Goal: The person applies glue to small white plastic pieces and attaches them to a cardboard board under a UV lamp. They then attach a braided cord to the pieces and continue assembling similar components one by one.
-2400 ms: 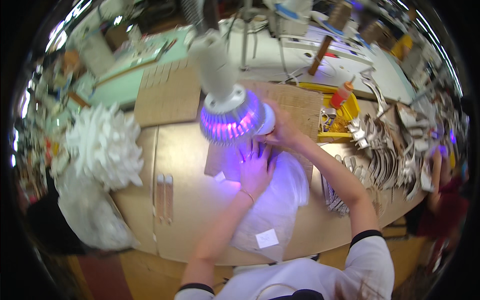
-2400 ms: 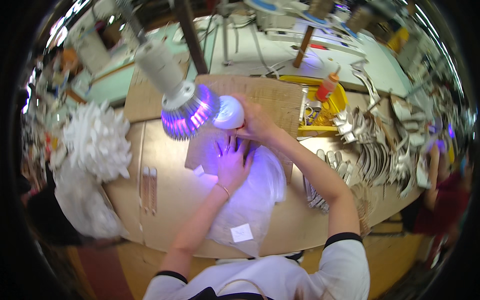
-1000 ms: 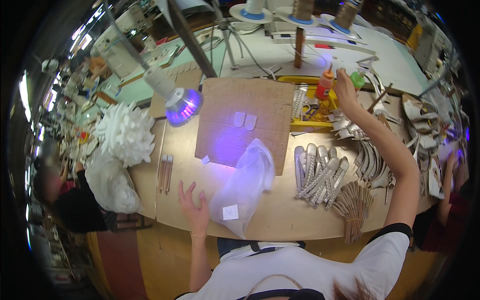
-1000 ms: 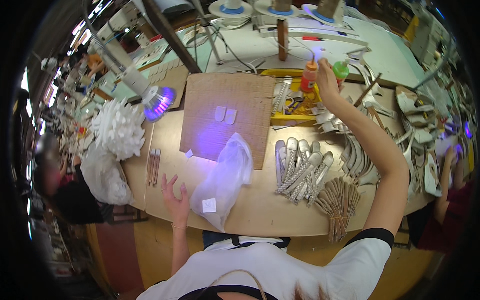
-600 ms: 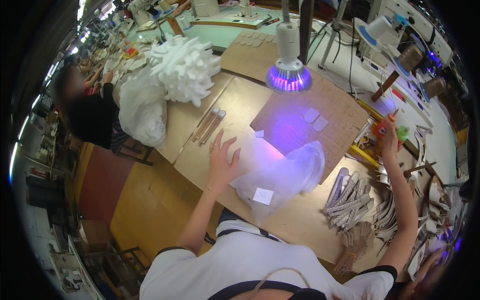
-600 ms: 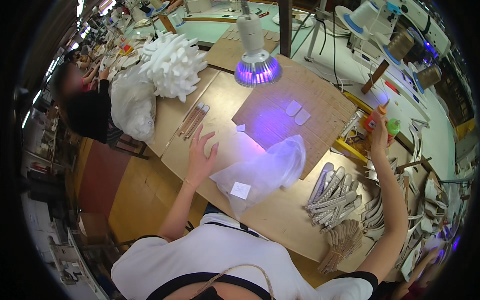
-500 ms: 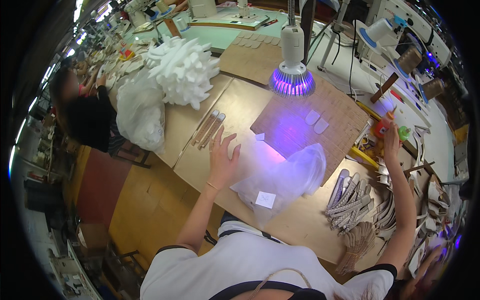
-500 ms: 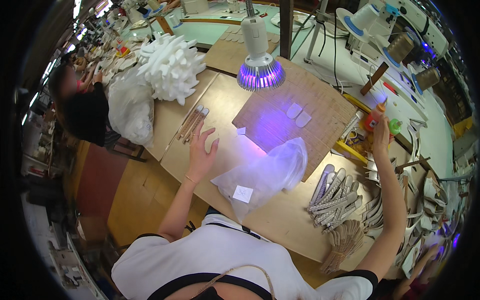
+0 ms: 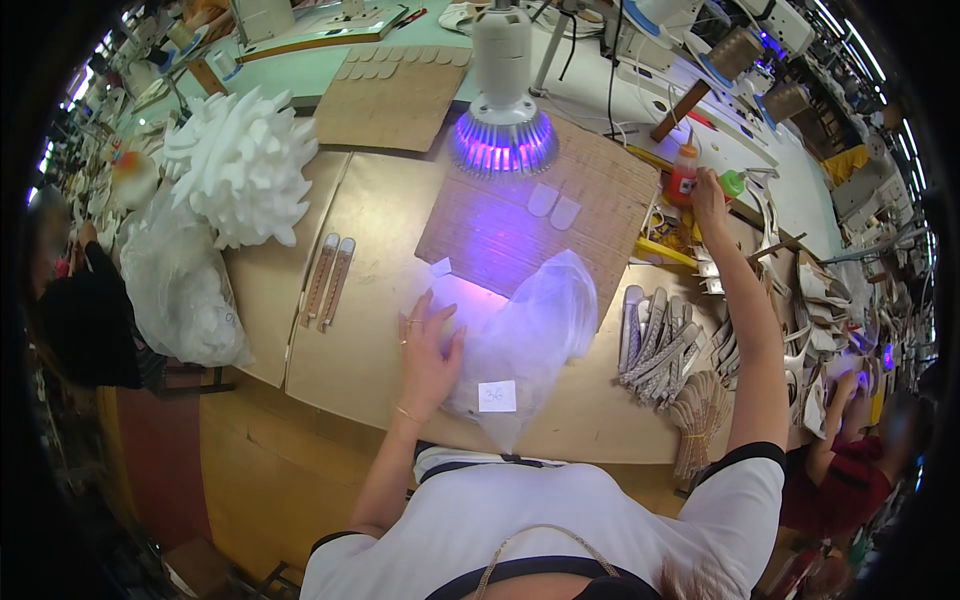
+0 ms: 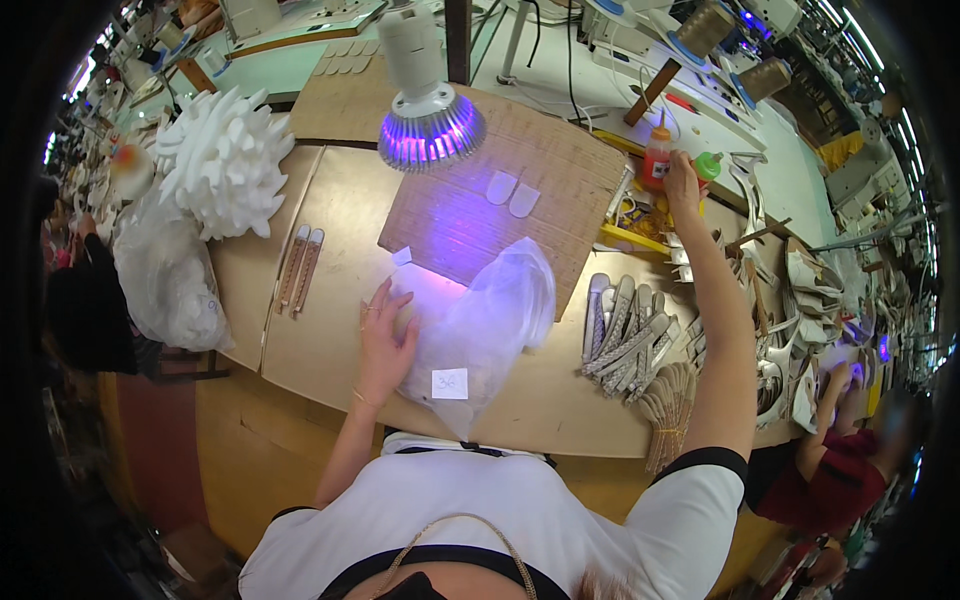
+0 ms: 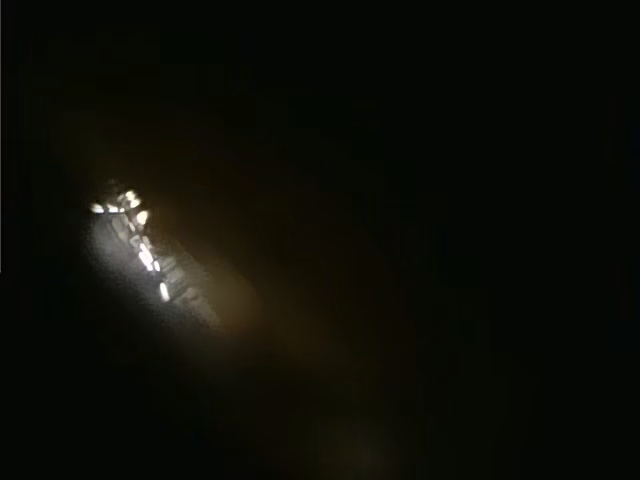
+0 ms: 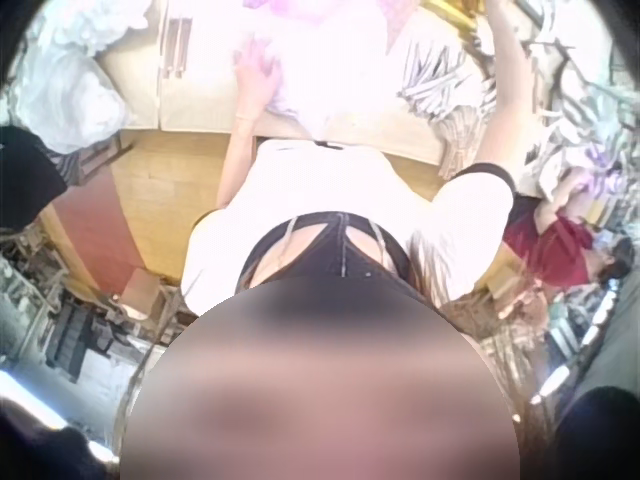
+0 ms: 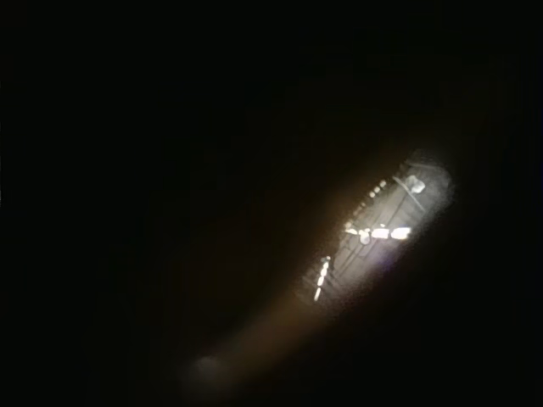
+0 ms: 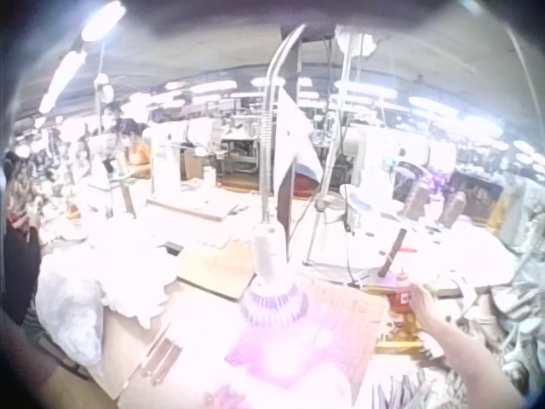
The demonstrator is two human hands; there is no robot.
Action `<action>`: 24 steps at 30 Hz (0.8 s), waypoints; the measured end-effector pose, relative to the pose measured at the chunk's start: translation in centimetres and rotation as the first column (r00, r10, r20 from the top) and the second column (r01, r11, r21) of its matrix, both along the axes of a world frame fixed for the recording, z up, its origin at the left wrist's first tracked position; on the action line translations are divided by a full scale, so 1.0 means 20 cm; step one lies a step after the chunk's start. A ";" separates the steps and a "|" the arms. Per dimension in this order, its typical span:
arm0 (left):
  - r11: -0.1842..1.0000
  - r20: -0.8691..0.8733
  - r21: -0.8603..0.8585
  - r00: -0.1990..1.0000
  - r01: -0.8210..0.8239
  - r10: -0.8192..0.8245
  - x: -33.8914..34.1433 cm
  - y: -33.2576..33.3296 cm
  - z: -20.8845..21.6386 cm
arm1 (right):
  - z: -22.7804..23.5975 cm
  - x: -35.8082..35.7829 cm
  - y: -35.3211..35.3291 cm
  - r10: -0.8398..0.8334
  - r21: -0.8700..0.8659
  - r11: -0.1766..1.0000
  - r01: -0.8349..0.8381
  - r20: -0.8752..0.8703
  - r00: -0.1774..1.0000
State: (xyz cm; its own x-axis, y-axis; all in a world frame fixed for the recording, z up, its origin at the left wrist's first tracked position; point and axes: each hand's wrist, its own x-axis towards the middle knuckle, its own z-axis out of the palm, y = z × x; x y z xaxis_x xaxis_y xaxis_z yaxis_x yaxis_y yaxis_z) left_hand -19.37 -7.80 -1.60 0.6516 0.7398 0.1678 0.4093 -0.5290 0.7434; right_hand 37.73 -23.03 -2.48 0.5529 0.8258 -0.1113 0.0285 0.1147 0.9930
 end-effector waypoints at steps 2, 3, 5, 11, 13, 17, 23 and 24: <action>0.999 0.027 -0.038 1.000 0.006 -0.005 0.00 -0.04 0.01 | -0.02 0.02 0.03 -0.070 -0.100 0.992 0.072 0.027 0.997; 1.000 0.003 0.001 1.000 0.009 -0.009 0.00 -0.05 0.01 | -0.04 0.04 0.04 -0.019 -0.137 0.990 0.023 0.031 0.999; 0.996 -0.022 0.091 1.000 -0.004 0.006 -0.02 -0.07 0.01 | -0.07 0.08 0.06 -0.131 -0.093 0.988 0.126 -0.051 0.990; 0.994 -0.049 0.024 0.993 0.109 -0.108 -0.04 -0.09 0.01 | 0.04 0.13 -0.12 0.386 0.282 0.904 -0.323 -0.211 0.898; 0.996 -0.049 0.022 0.995 0.089 -0.088 -0.04 -0.10 0.02 | 0.11 0.12 -0.12 0.359 0.363 0.903 -0.229 -0.349 0.865; 0.999 -0.029 0.011 0.998 0.049 -0.049 -0.03 -0.09 0.02 | 0.14 0.06 -0.08 0.252 0.356 0.929 -0.099 -0.415 0.874; 0.995 -0.059 0.051 0.995 0.082 -0.079 -0.08 -0.01 0.03 | 0.08 0.01 -0.02 0.119 0.309 0.951 0.017 -0.415 0.902; 0.996 -0.047 0.003 0.995 0.090 -0.089 -0.09 0.00 0.03 | 0.10 -0.03 -0.04 0.211 0.320 0.944 -0.085 -0.384 0.899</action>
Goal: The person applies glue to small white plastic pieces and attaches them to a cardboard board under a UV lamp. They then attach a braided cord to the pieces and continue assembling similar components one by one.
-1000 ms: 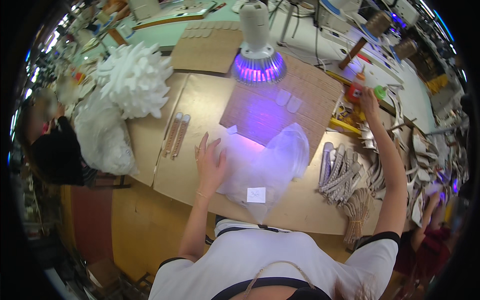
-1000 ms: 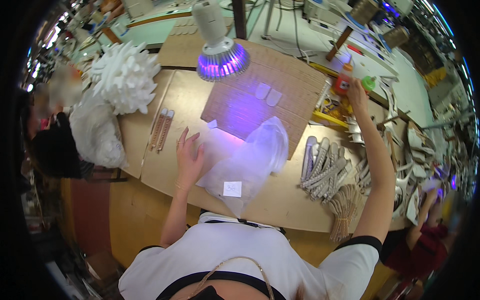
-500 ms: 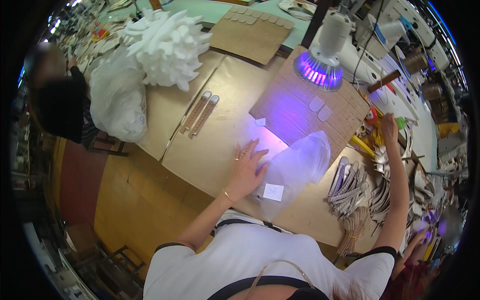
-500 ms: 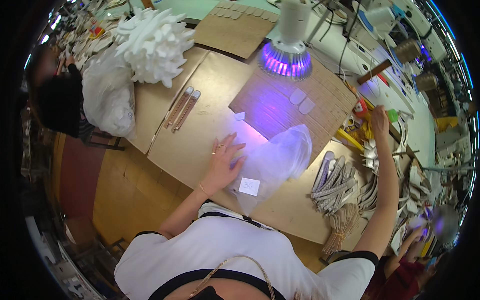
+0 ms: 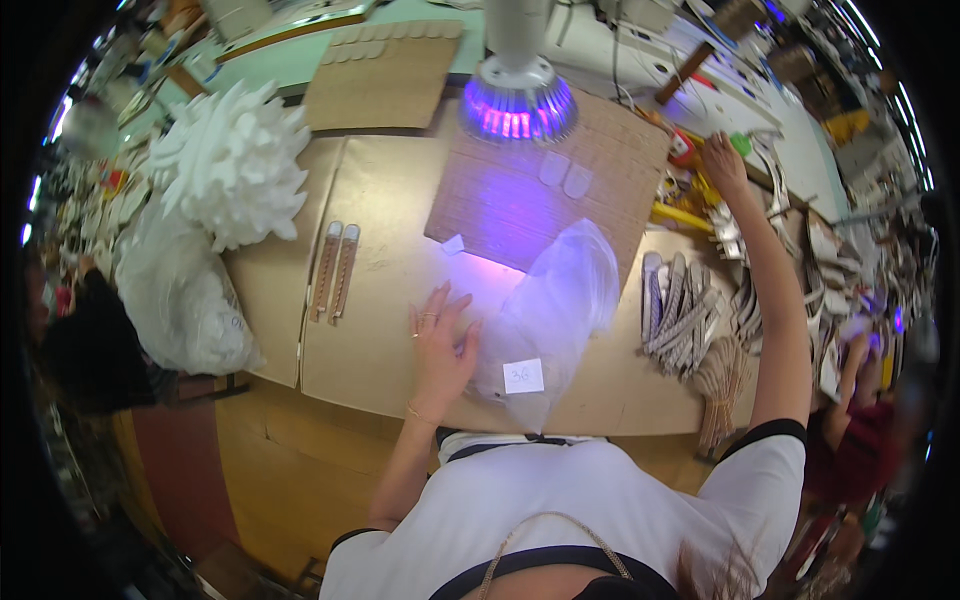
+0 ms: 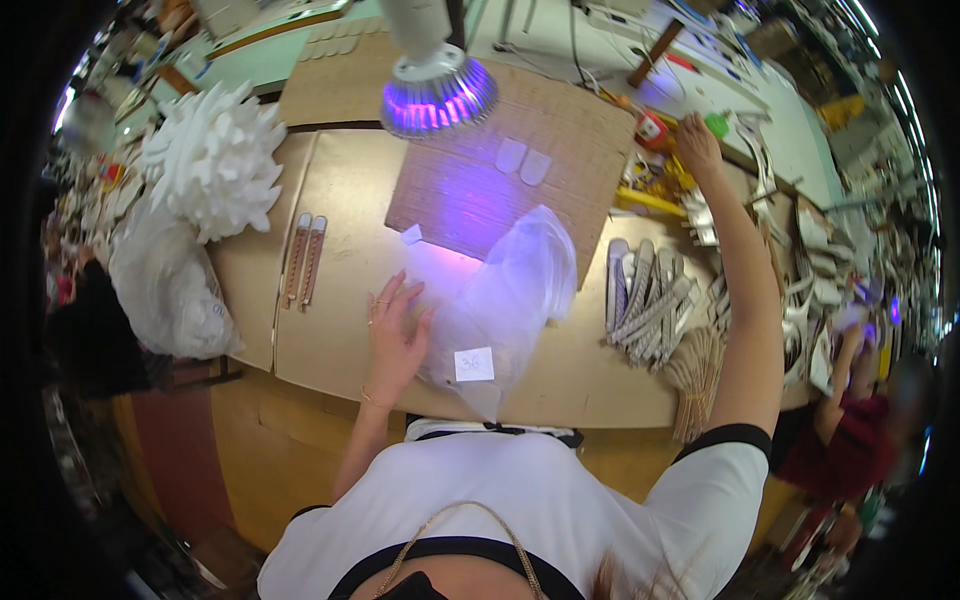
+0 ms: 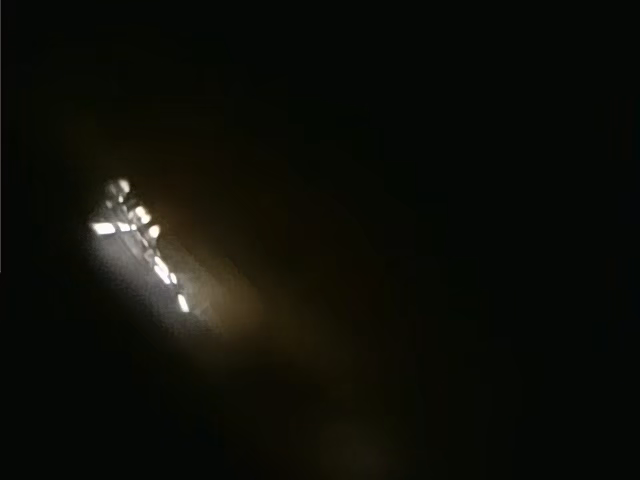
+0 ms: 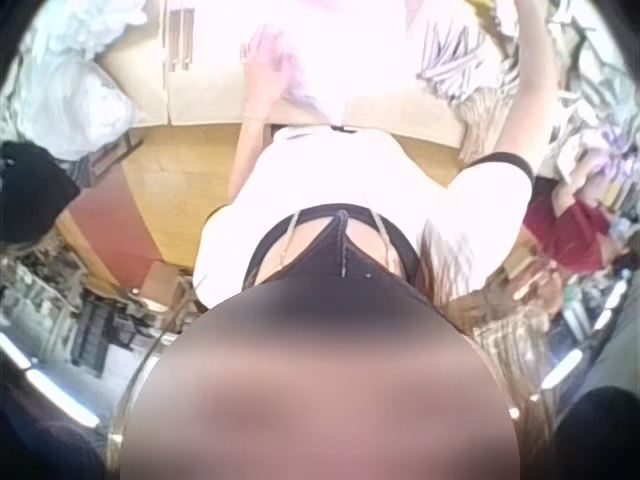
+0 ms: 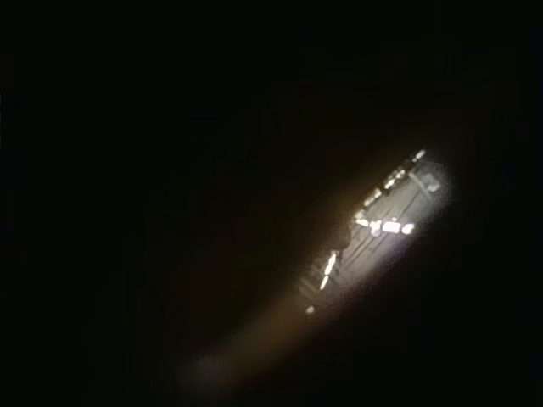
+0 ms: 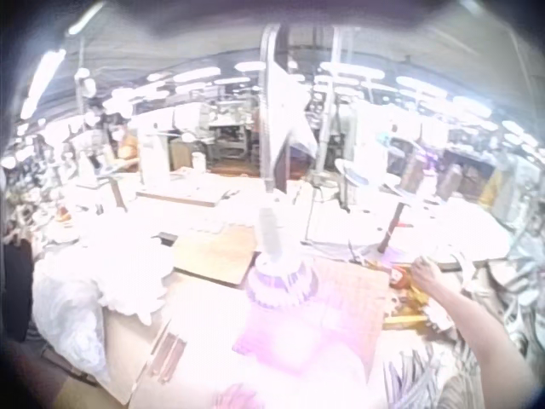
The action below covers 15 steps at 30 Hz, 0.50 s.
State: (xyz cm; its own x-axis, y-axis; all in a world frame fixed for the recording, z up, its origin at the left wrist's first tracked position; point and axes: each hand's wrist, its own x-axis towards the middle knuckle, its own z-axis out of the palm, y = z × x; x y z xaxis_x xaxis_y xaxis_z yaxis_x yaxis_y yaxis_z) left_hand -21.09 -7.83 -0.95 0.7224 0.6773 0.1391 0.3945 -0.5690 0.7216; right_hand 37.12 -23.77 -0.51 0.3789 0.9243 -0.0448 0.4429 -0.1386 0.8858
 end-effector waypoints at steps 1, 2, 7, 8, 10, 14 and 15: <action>0.999 0.015 -0.041 1.000 0.005 -0.005 -0.01 0.01 0.00 | 0.04 -0.05 -0.02 0.028 0.002 1.000 -0.028 -0.031 0.999; 0.995 0.031 -0.097 0.999 0.006 -0.003 -0.01 0.02 0.00 | 0.10 -0.10 -0.04 0.118 0.108 0.987 -0.117 0.002 0.993; 0.991 -0.071 -0.054 0.989 0.122 -0.126 0.02 0.04 0.01 | 0.41 -0.70 -0.14 -0.078 0.554 0.744 0.373 -0.482 0.873; 0.990 -0.113 -0.017 0.983 0.142 -0.143 0.03 0.02 0.01 | 0.43 -0.88 -0.17 0.060 0.574 0.654 0.493 -0.689 0.722; 0.968 -0.209 -0.007 0.946 0.251 -0.247 0.04 -0.02 0.02 | 0.40 -1.23 -0.16 0.319 0.385 0.567 0.728 -0.918 0.237; 0.857 -0.248 0.006 0.831 0.514 -0.497 0.04 -0.14 0.03 | 0.27 -1.76 -0.07 0.327 0.178 0.613 0.770 -0.944 -0.042; 0.846 -0.262 0.009 0.817 0.534 -0.513 0.05 -0.15 0.03 | 0.26 -1.81 -0.05 0.322 0.161 0.602 0.782 -0.945 -0.053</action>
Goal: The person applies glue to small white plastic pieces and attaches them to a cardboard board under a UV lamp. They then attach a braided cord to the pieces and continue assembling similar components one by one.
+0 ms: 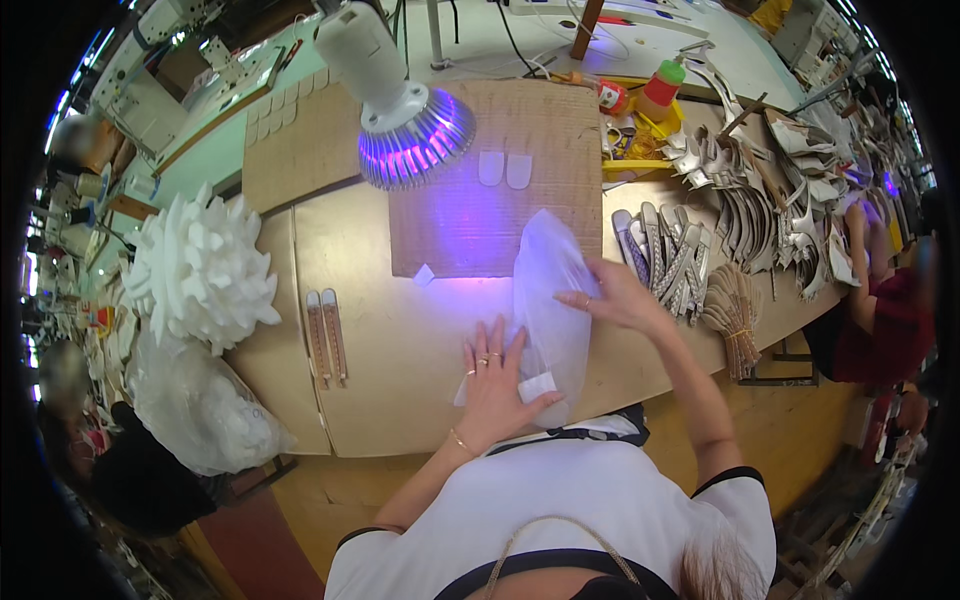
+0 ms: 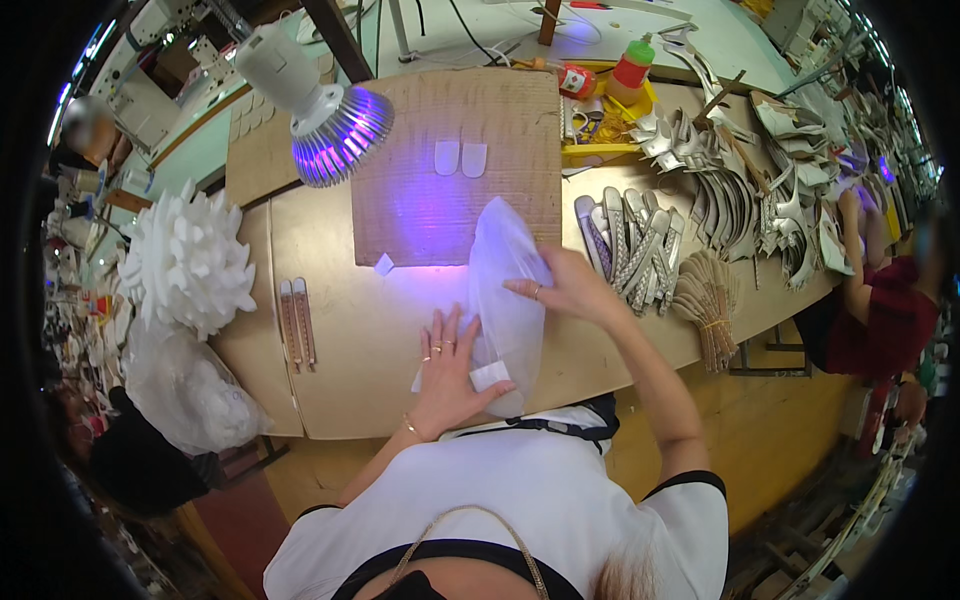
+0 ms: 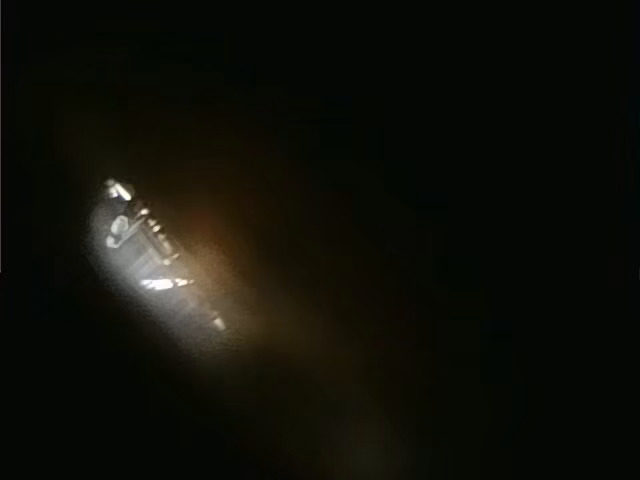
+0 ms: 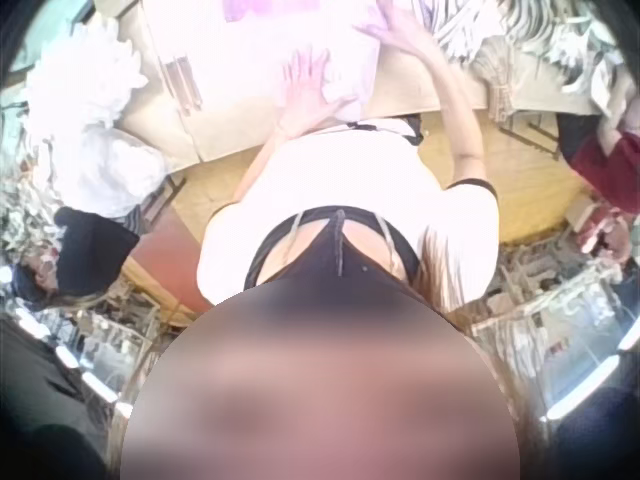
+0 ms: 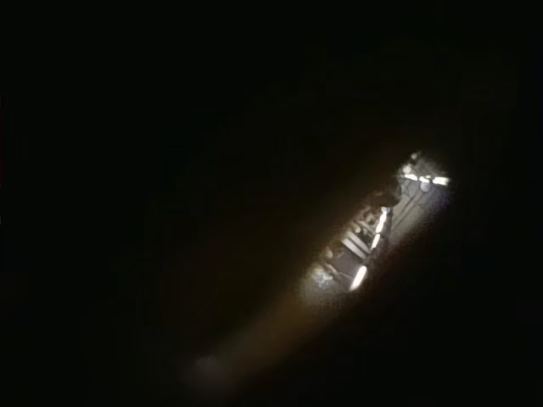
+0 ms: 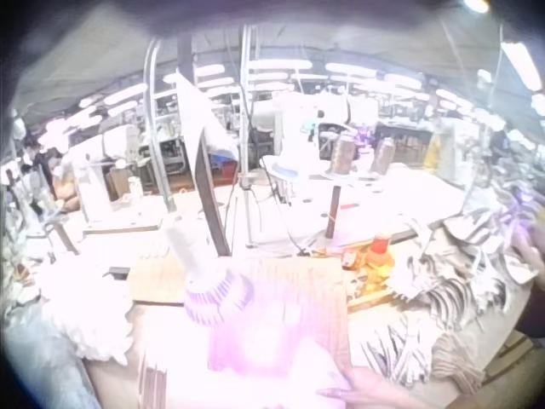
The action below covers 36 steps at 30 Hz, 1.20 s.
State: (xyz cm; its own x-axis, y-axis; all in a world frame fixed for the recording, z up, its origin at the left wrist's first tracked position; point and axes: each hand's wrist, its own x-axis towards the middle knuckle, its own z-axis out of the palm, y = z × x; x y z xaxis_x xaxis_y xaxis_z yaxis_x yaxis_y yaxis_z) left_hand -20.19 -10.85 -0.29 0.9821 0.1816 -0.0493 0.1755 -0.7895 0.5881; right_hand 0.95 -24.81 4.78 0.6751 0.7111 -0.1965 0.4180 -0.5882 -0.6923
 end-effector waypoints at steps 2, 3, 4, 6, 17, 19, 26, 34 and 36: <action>0.999 -0.099 0.015 0.994 0.046 -0.044 0.01 0.00 0.00 | -0.01 -0.06 0.01 -0.053 -0.076 0.996 0.050 -0.046 0.998; 0.998 -0.015 -0.031 0.998 0.060 -0.061 0.01 0.02 0.00 | 0.00 -0.08 -0.03 -0.050 0.114 0.991 0.070 -0.170 0.984; 0.994 -0.003 -0.080 0.997 0.077 -0.078 0.02 0.04 0.00 | 0.02 -0.10 -0.10 -0.018 0.293 0.950 0.107 -0.290 0.957; 0.984 0.039 -0.144 0.995 0.100 -0.096 0.04 0.10 0.02 | 0.03 -0.12 -0.26 0.074 0.481 0.849 0.218 -0.517 0.852; 0.839 0.332 -0.215 0.770 -0.500 0.544 0.64 0.95 -0.13 | -0.19 -0.10 -0.39 0.536 0.473 0.763 0.441 -0.844 -0.022; 0.831 0.224 -0.274 0.809 -0.483 0.544 0.67 0.96 -0.17 | -0.18 -0.11 -0.38 0.101 0.175 0.936 0.304 -0.965 0.243; 0.795 0.200 -0.279 0.777 -0.539 0.597 0.48 0.56 -0.18 | -0.05 -0.09 -0.45 0.227 0.067 0.972 -0.223 -0.487 0.844; 0.815 0.021 -0.200 0.830 -0.543 0.558 0.11 0.18 0.09 | -0.15 -0.10 -0.62 0.147 0.214 0.976 -0.041 -0.509 0.848; 0.818 -0.157 -0.311 0.875 -0.483 0.457 0.05 0.00 0.12 | -0.24 -0.16 -0.64 0.119 0.315 0.947 0.057 -0.513 0.850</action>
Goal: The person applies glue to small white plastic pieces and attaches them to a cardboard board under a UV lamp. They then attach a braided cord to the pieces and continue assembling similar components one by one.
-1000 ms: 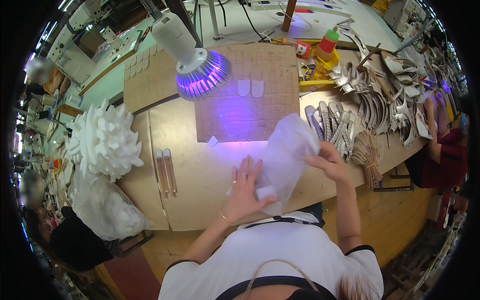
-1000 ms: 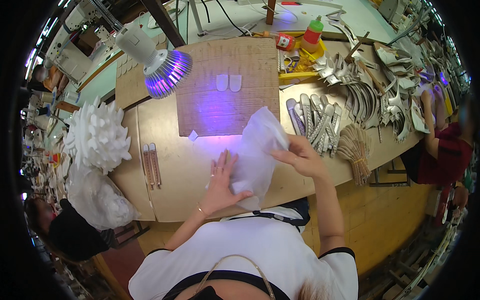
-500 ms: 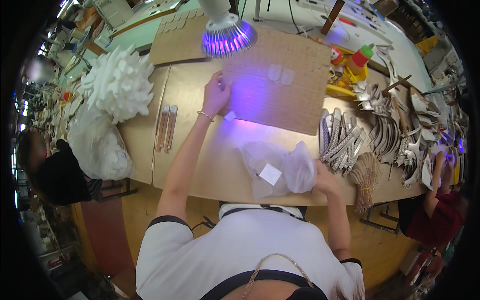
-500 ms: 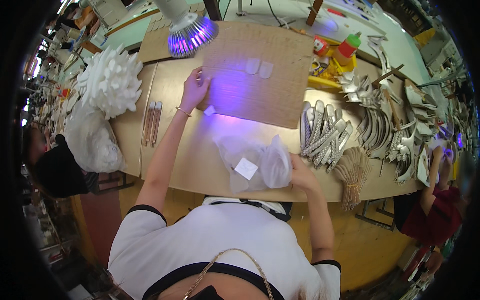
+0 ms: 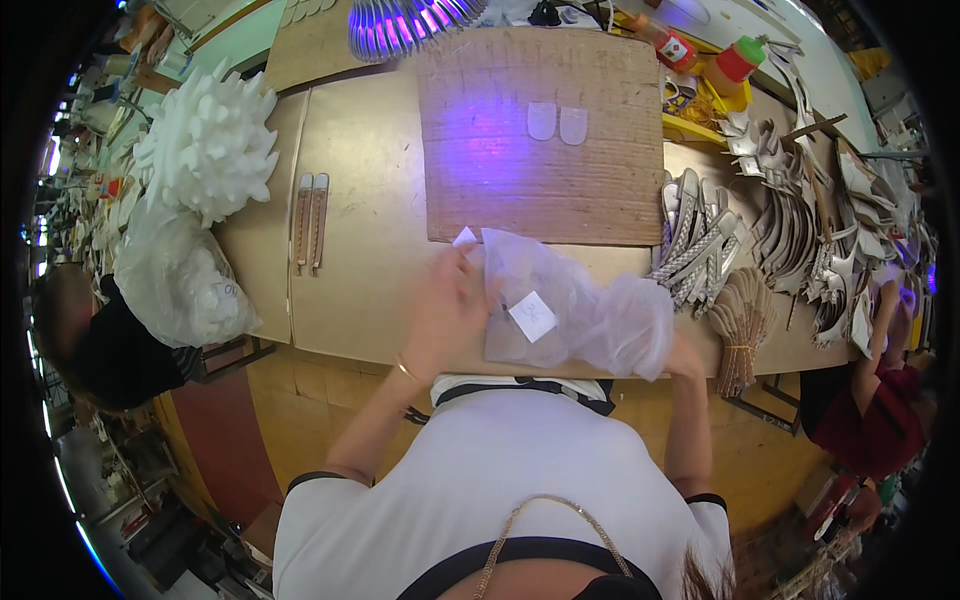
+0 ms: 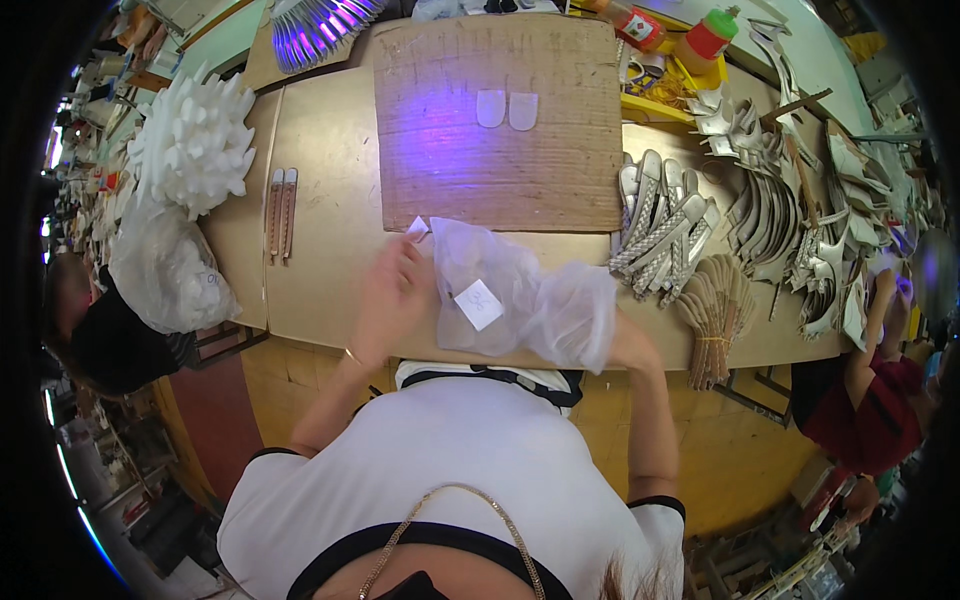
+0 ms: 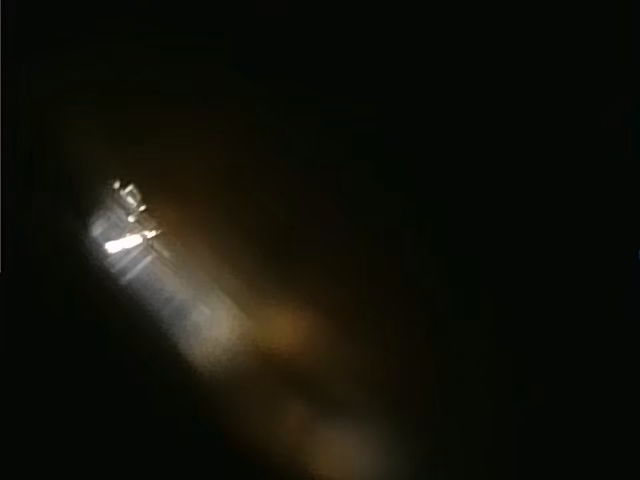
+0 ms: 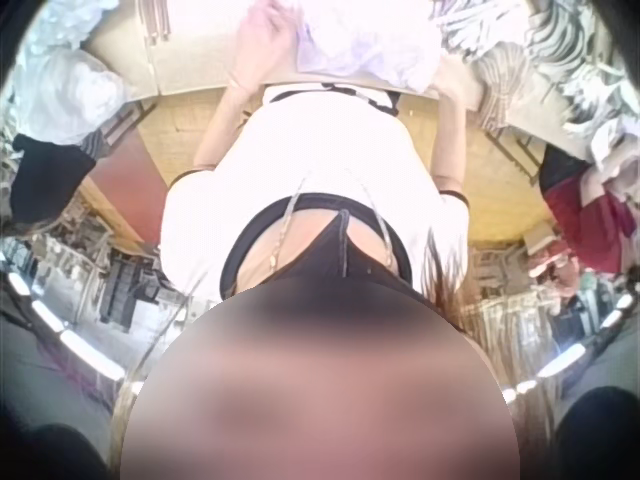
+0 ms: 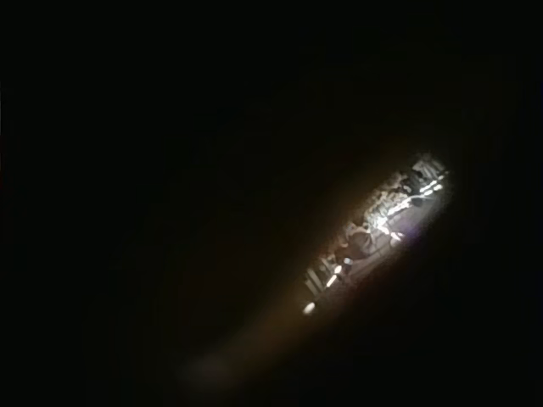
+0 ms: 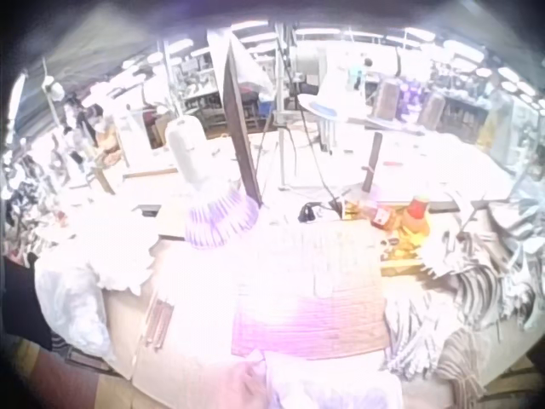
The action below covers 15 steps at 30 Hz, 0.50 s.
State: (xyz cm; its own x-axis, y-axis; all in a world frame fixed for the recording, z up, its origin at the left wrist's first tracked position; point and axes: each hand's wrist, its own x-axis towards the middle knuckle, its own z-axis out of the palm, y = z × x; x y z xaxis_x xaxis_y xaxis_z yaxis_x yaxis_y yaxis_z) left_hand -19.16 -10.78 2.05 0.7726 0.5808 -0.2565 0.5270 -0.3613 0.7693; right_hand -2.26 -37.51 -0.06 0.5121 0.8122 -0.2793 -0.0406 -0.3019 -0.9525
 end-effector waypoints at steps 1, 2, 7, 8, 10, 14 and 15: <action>0.998 0.015 -0.014 0.998 0.055 -0.055 -0.03 -0.09 0.00 | -0.04 -0.02 -0.01 0.004 0.021 1.000 -0.005 0.054 0.999; 0.992 0.001 -0.041 0.993 0.116 -0.116 -0.03 -0.15 -0.02 | -0.06 -0.03 -0.02 0.000 0.014 1.000 -0.001 0.075 0.997; 0.953 0.170 -0.298 0.985 0.058 -0.007 -0.04 -0.22 -0.12 | -0.05 -0.05 -0.08 -0.093 -0.145 0.987 0.074 -0.131 0.987; 0.892 0.124 -0.449 0.992 0.040 0.018 -0.06 -0.20 -0.13 | -0.04 -0.06 -0.08 -0.086 -0.166 0.984 0.063 -0.136 0.987; 0.871 0.152 -0.490 0.988 0.040 0.040 -0.10 -0.17 -0.15 | 0.00 -0.07 -0.04 -0.018 -0.167 0.986 0.004 -0.084 0.996; 0.811 0.261 -0.580 0.960 0.071 0.102 -0.21 -0.14 -0.16 | 0.05 -0.14 0.19 0.243 -0.096 0.969 -0.229 0.177 0.954; 0.850 0.261 -0.522 0.961 0.067 0.085 -0.24 -0.14 -0.14 | 0.04 -0.18 0.29 0.297 -0.085 0.955 -0.285 0.260 0.919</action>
